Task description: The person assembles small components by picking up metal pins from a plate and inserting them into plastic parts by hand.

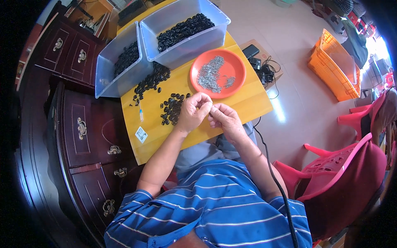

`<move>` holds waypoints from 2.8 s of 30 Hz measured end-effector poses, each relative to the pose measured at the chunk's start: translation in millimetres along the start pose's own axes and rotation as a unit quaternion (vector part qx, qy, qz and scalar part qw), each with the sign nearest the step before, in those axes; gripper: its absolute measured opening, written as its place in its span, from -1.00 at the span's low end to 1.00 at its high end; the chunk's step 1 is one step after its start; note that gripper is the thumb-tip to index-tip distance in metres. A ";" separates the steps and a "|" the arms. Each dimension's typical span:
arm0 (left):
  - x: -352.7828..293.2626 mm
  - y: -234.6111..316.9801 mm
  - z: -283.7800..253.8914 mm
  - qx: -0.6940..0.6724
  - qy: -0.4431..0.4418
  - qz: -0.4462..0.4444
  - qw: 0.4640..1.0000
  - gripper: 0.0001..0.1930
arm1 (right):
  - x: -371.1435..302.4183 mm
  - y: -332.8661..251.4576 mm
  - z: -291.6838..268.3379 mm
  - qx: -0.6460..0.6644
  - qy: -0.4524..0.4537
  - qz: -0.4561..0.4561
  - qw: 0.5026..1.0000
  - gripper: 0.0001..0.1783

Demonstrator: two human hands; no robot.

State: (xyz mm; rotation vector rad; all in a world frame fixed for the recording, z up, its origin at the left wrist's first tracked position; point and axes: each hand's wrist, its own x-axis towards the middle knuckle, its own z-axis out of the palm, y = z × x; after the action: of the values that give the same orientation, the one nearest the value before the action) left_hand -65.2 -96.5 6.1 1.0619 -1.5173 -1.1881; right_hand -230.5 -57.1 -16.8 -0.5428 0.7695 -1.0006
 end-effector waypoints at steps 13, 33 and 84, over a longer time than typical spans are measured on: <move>-32.6 3.3 -29.9 -0.023 -0.017 -0.030 0.999 -0.96 | 5.6 12.7 13.8 -0.031 -0.044 0.027 0.998 -0.79; -74.6 -30.7 -50.0 -0.115 0.020 -0.067 0.991 -0.86 | 9.1 34.8 47.0 -0.259 -0.047 -0.111 0.958 -0.89; -115.8 -38.1 -53.5 -0.014 0.105 -0.064 0.992 -0.91 | 3.9 2.0 24.1 -0.534 0.036 -0.095 0.839 -0.86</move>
State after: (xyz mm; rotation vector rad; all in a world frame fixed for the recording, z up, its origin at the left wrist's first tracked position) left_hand 15.6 -1.8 -41.1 1.2394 -1.2821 -1.1425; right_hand -209.3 -58.2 -4.4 -1.5779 1.3518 -0.6913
